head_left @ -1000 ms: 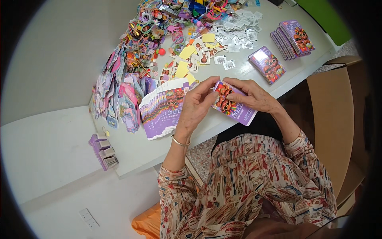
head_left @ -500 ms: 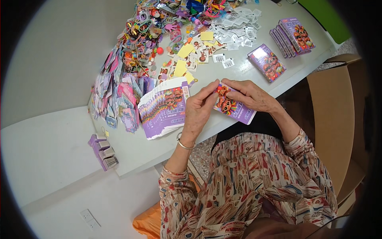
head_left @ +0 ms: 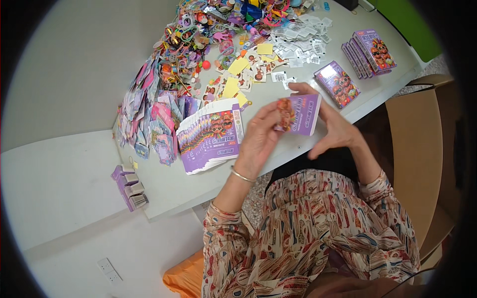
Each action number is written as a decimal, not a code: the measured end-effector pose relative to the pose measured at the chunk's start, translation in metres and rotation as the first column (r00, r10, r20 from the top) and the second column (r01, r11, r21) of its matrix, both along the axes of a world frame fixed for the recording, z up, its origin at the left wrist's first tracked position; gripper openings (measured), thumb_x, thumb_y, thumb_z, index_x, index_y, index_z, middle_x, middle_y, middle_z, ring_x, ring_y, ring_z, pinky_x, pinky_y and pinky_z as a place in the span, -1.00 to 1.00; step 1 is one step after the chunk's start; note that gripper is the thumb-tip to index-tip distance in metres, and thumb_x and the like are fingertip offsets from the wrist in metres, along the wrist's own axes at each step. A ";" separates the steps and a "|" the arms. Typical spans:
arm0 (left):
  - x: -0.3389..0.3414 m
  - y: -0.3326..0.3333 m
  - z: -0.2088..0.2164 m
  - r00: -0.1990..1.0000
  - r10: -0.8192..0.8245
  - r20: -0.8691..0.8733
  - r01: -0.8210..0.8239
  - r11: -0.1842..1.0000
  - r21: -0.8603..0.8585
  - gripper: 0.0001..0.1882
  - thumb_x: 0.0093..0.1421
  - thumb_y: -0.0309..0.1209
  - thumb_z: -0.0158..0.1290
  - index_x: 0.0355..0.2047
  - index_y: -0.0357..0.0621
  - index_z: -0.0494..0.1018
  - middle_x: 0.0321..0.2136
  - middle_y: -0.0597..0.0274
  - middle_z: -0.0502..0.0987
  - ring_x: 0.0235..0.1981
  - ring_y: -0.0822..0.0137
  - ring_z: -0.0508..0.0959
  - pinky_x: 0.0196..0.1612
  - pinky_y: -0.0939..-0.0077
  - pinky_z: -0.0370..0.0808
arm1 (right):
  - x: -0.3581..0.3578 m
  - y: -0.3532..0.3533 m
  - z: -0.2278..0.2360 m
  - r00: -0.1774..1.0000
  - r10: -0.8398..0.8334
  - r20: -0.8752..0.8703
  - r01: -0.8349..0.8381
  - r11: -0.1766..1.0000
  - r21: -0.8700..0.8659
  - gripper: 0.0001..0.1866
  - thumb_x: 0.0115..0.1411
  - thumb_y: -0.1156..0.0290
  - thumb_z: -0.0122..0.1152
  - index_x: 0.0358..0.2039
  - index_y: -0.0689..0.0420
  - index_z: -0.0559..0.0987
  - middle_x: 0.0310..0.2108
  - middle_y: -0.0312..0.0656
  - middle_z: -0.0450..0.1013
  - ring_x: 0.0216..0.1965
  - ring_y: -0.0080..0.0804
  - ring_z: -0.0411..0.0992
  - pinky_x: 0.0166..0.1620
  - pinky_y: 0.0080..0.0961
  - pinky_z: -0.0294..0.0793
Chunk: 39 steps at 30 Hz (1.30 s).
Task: Manually packaging toy cards or stickers into individual packets and stacking them.
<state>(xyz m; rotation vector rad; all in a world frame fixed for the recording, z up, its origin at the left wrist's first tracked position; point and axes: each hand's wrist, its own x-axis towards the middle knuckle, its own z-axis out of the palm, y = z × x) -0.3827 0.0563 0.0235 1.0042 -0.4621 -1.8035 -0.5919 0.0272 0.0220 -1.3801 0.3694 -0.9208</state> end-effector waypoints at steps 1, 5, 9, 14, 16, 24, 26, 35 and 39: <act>-0.011 0.002 -0.001 0.997 -0.026 -0.069 0.028 0.999 0.021 -0.70 0.25 -0.53 0.00 0.00 -0.25 0.37 -0.10 0.19 0.51 -0.11 0.41 0.50 0.00 0.49 0.45 | 0.007 0.007 -0.004 0.985 -0.118 -0.130 0.115 0.993 -0.031 0.14 -0.25 0.09 0.55 0.29 0.17 0.10 0.26 -0.17 0.10 0.29 -0.32 0.05 0.29 -0.38 0.04; -0.018 -0.005 0.003 0.980 -0.106 0.171 0.118 0.991 -0.061 -0.74 0.24 -0.49 0.04 -0.06 -0.24 0.44 -0.20 0.27 0.53 -0.18 0.47 0.49 -0.04 0.56 0.41 | 0.005 0.014 0.000 0.884 -0.331 -0.329 0.340 0.940 -0.034 -0.15 -0.21 0.37 0.49 0.12 0.16 0.26 0.11 -0.20 0.26 0.17 -0.37 0.22 0.21 -0.40 0.19; -0.002 -0.034 -0.001 0.740 0.019 0.672 0.179 0.958 -0.224 -0.77 0.18 -0.42 0.10 -0.16 -0.20 0.51 -0.27 0.25 0.54 -0.24 0.44 0.48 -0.10 0.57 0.39 | -0.006 0.010 0.004 0.755 -0.454 -0.474 0.424 0.889 -0.175 -0.28 -0.18 0.36 0.44 0.00 0.19 0.30 -0.03 -0.14 0.34 0.00 -0.31 0.34 0.10 -0.38 0.31; 0.012 -0.074 -0.015 0.401 0.235 0.885 0.364 0.846 -0.390 -0.69 0.01 -0.35 0.20 -0.20 -0.12 0.52 -0.28 0.11 0.50 -0.19 0.17 0.44 -0.14 0.33 0.37 | -0.006 0.015 0.006 0.612 -0.550 -0.569 0.435 0.834 -0.339 -0.23 -0.17 0.31 0.42 0.04 0.25 0.26 -0.11 -0.01 0.37 -0.16 -0.17 0.41 0.02 -0.33 0.38; 0.004 -0.084 -0.021 0.110 0.508 0.854 0.612 0.643 -0.461 -0.69 -0.04 -0.38 0.22 -0.24 -0.09 0.52 -0.19 0.10 0.43 -0.11 0.07 0.35 -0.08 0.23 0.29 | -0.012 0.015 0.011 0.622 -0.578 -0.527 0.452 0.816 -0.362 -0.15 -0.19 0.28 0.42 0.09 0.30 0.23 -0.14 0.04 0.38 -0.20 -0.13 0.41 -0.03 -0.30 0.39; -0.004 -0.097 -0.036 -0.093 0.479 0.873 0.604 0.724 -0.332 -0.77 -0.09 -0.41 0.23 -0.38 -0.08 0.50 -0.03 0.01 0.27 -0.02 0.00 0.24 -0.01 0.08 0.13 | -0.035 0.018 0.016 0.575 -0.641 -0.508 0.470 0.767 -0.437 -0.14 -0.17 0.26 0.41 0.12 0.31 0.24 -0.11 0.07 0.39 -0.10 -0.13 0.41 -0.03 -0.31 0.40; -0.005 -0.098 -0.036 -0.091 0.493 0.865 0.606 0.717 -0.345 -0.79 -0.09 -0.39 0.24 -0.41 -0.08 0.50 -0.04 0.02 0.28 -0.03 0.00 0.24 0.00 0.10 0.12 | -0.041 0.019 0.021 0.557 -0.640 -0.529 0.497 0.767 -0.406 -0.14 -0.15 0.25 0.41 0.13 0.29 0.24 -0.07 0.10 0.37 -0.07 -0.10 0.40 -0.02 -0.28 0.39; -0.015 -0.087 -0.028 -0.029 0.545 0.838 0.600 0.680 -0.421 -0.65 -0.14 -0.28 0.31 -0.34 -0.10 0.50 -0.05 0.01 0.26 -0.02 0.01 0.21 -0.01 0.13 0.09 | -0.058 0.016 0.029 0.547 -0.649 -0.529 0.587 0.748 -0.310 -0.15 -0.16 0.29 0.39 0.15 0.25 0.23 -0.06 0.02 0.42 -0.11 -0.24 0.44 -0.02 -0.37 0.39; -0.024 -0.083 -0.033 -0.096 0.516 0.851 0.533 0.749 -0.394 -0.66 -0.15 -0.21 0.32 -0.37 -0.05 0.54 -0.06 0.14 0.33 0.00 0.05 0.23 0.01 0.12 0.11 | -0.060 0.018 0.028 0.529 -0.655 -0.539 0.586 0.742 -0.326 -0.17 -0.15 0.28 0.39 0.14 0.25 0.24 -0.06 0.02 0.42 -0.12 -0.25 0.44 -0.03 -0.37 0.40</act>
